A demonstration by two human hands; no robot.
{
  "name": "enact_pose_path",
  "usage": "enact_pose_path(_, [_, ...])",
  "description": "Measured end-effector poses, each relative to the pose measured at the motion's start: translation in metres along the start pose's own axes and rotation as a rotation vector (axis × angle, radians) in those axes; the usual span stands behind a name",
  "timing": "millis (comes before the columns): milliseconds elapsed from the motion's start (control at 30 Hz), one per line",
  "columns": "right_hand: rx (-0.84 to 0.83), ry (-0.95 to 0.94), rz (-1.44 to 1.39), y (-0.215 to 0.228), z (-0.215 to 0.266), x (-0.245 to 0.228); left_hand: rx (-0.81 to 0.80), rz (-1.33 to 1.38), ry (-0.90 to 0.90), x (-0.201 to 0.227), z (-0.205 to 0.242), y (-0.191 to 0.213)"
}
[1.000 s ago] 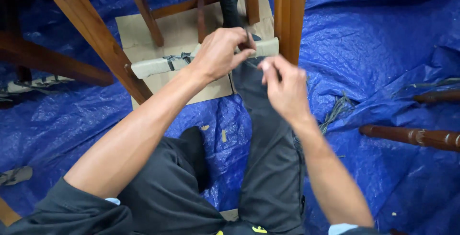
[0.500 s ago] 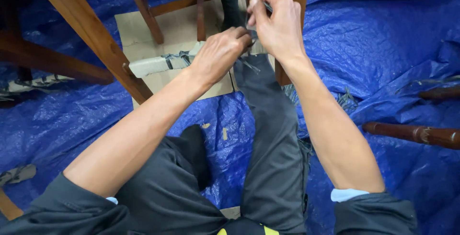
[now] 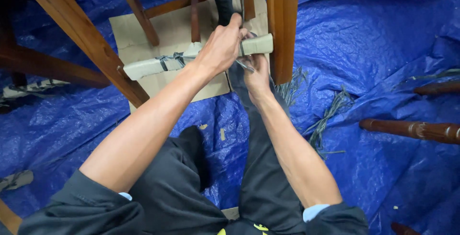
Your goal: Weaving and tying plastic fiber strips onto a wooden chair frame.
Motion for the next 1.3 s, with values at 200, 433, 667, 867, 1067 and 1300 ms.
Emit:
enact_pose_path(200, [-0.088, 0.074, 0.225, 0.023, -0.016, 0.059, 0.026, 0.087, -0.019, 0.005, -0.007, 0.006])
enact_pose_path(433, [-0.052, -0.003, 0.531, 0.005, 0.052, -0.022, 0.147, -0.076, 0.064, 0.013, -0.01, 0.034])
enact_pose_path(667, [-0.026, 0.501, 0.926, 0.002, 0.071, -0.131, 0.093, 0.103, -0.209, 0.037, 0.001, 0.045])
enact_pose_path(867, [-0.057, 0.573, 0.937, -0.011, 0.025, -0.153, -0.011, -0.041, -0.301, 0.049, 0.007, 0.035])
enact_pose_path(1067, [-0.091, 0.515, 0.802, -0.023, 0.026, -0.148, -0.046, -0.008, -0.215, 0.037, 0.011, 0.023])
enact_pose_path(1300, [0.041, 0.29, 0.536, -0.012, 0.033, -0.105, 0.014, 0.093, -0.131, 0.026, 0.007, 0.031])
Point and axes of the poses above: each hand's wrist, its own z-axis away from the middle knuckle, its own y-axis out of the back of the hand, x = y × z, the point moved 6 cm from there along -z, towards the middle knuckle, and after that the axes turned 4 degrees about -y, right-handed, at the moved point
